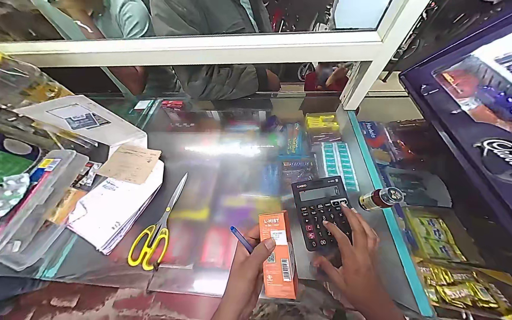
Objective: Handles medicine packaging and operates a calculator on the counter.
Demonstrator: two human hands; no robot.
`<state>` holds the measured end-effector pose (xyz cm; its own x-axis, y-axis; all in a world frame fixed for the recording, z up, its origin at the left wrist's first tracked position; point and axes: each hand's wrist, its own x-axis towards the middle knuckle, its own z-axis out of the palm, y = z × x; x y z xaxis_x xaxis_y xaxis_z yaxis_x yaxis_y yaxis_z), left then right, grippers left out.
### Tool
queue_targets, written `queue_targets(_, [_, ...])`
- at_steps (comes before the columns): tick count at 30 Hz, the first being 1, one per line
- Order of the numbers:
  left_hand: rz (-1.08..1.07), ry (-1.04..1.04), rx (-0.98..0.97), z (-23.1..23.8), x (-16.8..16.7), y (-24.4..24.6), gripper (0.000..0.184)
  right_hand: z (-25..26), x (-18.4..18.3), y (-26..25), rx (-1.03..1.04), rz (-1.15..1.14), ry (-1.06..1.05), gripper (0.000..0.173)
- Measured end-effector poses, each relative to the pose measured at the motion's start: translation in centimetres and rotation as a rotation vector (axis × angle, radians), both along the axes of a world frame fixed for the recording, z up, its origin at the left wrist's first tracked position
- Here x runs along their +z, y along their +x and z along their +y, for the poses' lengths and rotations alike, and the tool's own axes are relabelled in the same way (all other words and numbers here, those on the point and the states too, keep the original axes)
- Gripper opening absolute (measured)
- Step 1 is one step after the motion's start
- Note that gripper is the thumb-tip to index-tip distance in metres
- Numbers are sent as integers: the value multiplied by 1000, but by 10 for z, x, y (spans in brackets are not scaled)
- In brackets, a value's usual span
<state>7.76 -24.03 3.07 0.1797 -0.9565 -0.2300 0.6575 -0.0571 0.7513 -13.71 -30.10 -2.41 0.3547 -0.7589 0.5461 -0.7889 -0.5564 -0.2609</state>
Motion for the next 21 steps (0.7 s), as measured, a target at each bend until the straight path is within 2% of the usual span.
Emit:
queue_targets(4, [5, -20, -36, 1, -2, -1, 17, 0, -4, -1, -11, 75, 1, 79])
queue_targets(13, [-34, -65, -16, 5, -5, -2, 23, 11, 4, -21, -56, -42, -96, 56])
queue_targets(19, [-116, -141, 20, 3, -9, -4, 20, 16, 3, -38, -103, 7, -85, 55])
queue_targets(21, [-127, -144, 8, 4, -10, -5, 21, 17, 3, -39, -123, 70, -58, 60])
